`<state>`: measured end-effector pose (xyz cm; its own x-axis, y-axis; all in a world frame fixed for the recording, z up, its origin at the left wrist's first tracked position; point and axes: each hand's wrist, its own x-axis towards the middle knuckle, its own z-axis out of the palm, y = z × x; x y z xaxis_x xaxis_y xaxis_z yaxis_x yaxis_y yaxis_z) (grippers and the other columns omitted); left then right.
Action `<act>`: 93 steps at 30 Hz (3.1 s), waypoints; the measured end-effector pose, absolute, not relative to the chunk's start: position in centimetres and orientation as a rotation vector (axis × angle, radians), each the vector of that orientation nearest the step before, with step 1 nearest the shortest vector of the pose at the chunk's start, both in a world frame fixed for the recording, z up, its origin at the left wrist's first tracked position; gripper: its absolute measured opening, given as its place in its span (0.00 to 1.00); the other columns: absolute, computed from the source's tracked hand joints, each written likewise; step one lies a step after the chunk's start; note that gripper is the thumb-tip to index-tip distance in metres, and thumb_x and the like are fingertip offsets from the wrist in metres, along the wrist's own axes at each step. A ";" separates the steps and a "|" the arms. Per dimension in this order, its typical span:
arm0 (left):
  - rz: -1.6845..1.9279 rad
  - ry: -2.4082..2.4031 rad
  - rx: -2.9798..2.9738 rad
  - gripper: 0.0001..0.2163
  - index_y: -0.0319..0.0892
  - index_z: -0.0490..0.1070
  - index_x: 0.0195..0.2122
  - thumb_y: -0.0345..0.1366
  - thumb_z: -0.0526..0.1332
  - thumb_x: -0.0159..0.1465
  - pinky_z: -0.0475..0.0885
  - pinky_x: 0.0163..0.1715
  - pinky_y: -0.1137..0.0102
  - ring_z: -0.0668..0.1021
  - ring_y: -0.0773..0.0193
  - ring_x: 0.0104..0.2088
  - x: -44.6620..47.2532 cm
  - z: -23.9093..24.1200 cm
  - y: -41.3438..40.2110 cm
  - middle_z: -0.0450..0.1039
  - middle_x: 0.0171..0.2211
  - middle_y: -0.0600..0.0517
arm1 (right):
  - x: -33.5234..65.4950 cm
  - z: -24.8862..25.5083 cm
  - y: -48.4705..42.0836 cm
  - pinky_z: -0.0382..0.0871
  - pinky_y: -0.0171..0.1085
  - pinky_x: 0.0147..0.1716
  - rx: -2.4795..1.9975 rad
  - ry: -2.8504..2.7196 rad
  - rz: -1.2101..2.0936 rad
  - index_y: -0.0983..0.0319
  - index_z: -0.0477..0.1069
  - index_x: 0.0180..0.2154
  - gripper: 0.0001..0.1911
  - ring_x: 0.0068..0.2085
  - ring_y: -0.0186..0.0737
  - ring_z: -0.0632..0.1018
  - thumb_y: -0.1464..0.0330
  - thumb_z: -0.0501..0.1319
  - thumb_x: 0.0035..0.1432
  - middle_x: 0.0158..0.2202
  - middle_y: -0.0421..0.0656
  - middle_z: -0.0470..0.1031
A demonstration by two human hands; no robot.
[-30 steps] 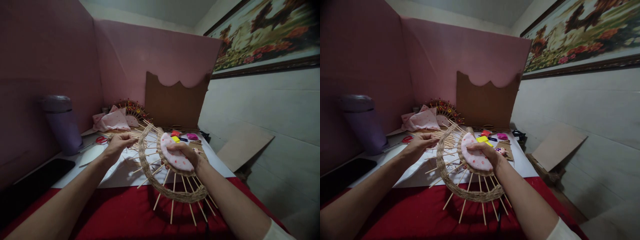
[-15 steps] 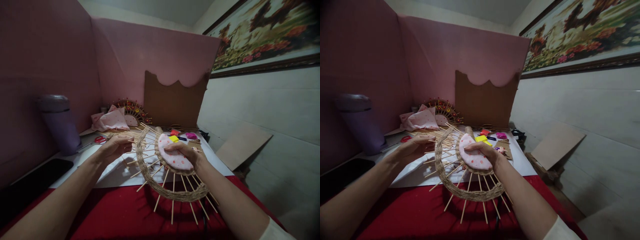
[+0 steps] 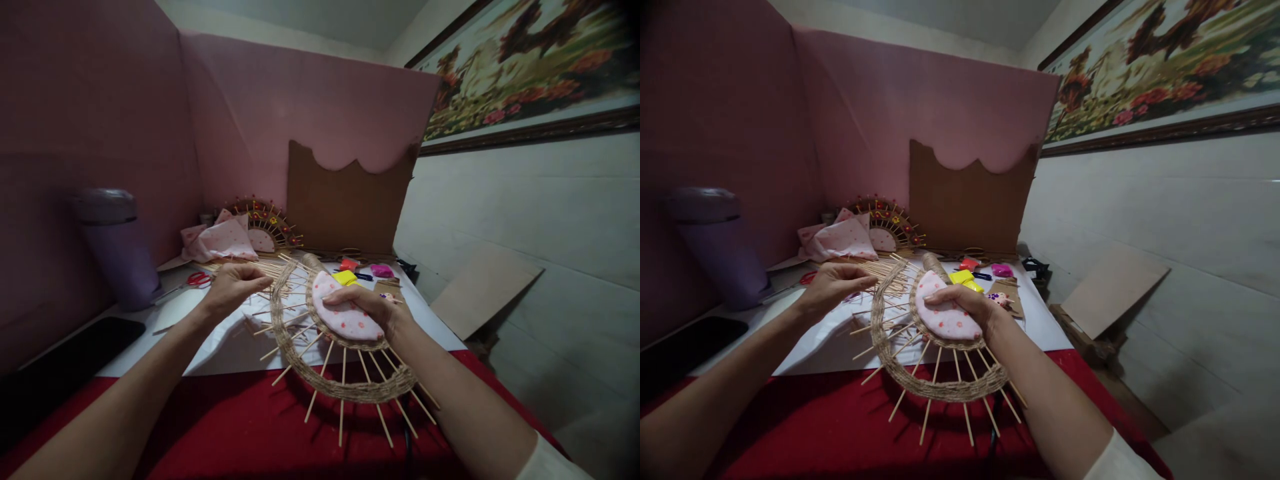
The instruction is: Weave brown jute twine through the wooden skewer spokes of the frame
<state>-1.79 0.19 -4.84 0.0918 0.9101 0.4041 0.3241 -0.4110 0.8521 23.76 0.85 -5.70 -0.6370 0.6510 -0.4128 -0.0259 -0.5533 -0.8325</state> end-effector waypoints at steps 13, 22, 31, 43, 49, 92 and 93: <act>1.467 1.178 2.344 0.06 0.39 0.73 0.19 0.35 0.67 0.48 0.59 0.22 0.74 0.65 0.70 0.21 -1.7 -4.6 0.3 0.66 0.18 0.55 | 23.7 -5.6 0.3 0.73 0.33 0.22 -1.082 -1.160 2.264 0.73 0.68 0.33 0.11 0.22 0.38 0.77 0.71 0.59 0.46 0.24 0.50 0.76; 1.481 1.197 1.990 0.09 0.38 0.71 0.17 0.35 0.69 0.43 0.56 0.19 0.75 0.63 0.71 0.19 -2.3 -3.2 -0.4 0.64 0.16 0.56 | 23.9 -5.8 -0.4 0.69 0.27 0.16 -0.929 -1.185 2.284 0.70 0.68 0.31 0.08 0.18 0.33 0.75 0.73 0.59 0.46 0.20 0.43 0.75; 1.552 0.855 1.401 0.09 0.36 0.71 0.17 0.34 0.70 0.41 0.59 0.20 0.77 0.66 0.74 0.19 -3.1 -3.4 0.1 0.67 0.17 0.55 | 23.8 -6.4 -0.3 0.72 0.30 0.22 -0.695 -1.198 2.351 0.72 0.68 0.33 0.10 0.23 0.37 0.78 0.74 0.58 0.46 0.24 0.49 0.77; 1.419 0.698 1.292 0.09 0.36 0.76 0.23 0.33 0.71 0.41 0.64 0.24 0.76 0.72 0.70 0.22 -1.8 -5.1 0.5 0.74 0.23 0.51 | 23.8 -6.6 -0.5 0.73 0.31 0.23 -0.575 -1.111 2.404 0.71 0.65 0.36 0.11 0.25 0.38 0.78 0.72 0.56 0.47 0.25 0.47 0.76; 1.401 0.712 1.384 0.08 0.37 0.77 0.27 0.34 0.69 0.46 0.65 0.27 0.74 0.73 0.67 0.26 -1.6 -5.8 0.8 0.75 0.25 0.50 | 23.2 -6.2 -0.6 0.75 0.37 0.25 -0.593 -1.111 2.412 0.71 0.66 0.35 0.11 0.24 0.41 0.78 0.72 0.56 0.47 0.24 0.48 0.76; 1.388 0.782 1.330 0.12 0.39 0.77 0.37 0.31 0.63 0.50 0.68 0.33 0.70 0.77 0.62 0.31 -0.6 -4.8 -0.8 0.78 0.34 0.47 | 22.0 -6.7 -0.1 0.73 0.35 0.24 -0.715 -0.956 2.161 0.71 0.67 0.35 0.10 0.23 0.40 0.78 0.70 0.53 0.54 0.23 0.49 0.76; 1.379 0.779 1.324 0.12 0.39 0.77 0.37 0.30 0.62 0.50 0.68 0.34 0.70 0.77 0.61 0.32 -0.6 -4.7 -0.9 0.78 0.35 0.47 | 22.0 -6.7 -0.1 0.73 0.35 0.23 -0.723 -0.952 2.155 0.71 0.67 0.35 0.10 0.23 0.39 0.78 0.70 0.53 0.54 0.23 0.48 0.76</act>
<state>-0.64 -0.86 -4.70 0.1329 0.9448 0.2994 -0.2316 -0.2642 0.9363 21.99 -0.14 -6.72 -0.6260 0.7498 -0.2144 -0.3463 -0.5136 -0.7851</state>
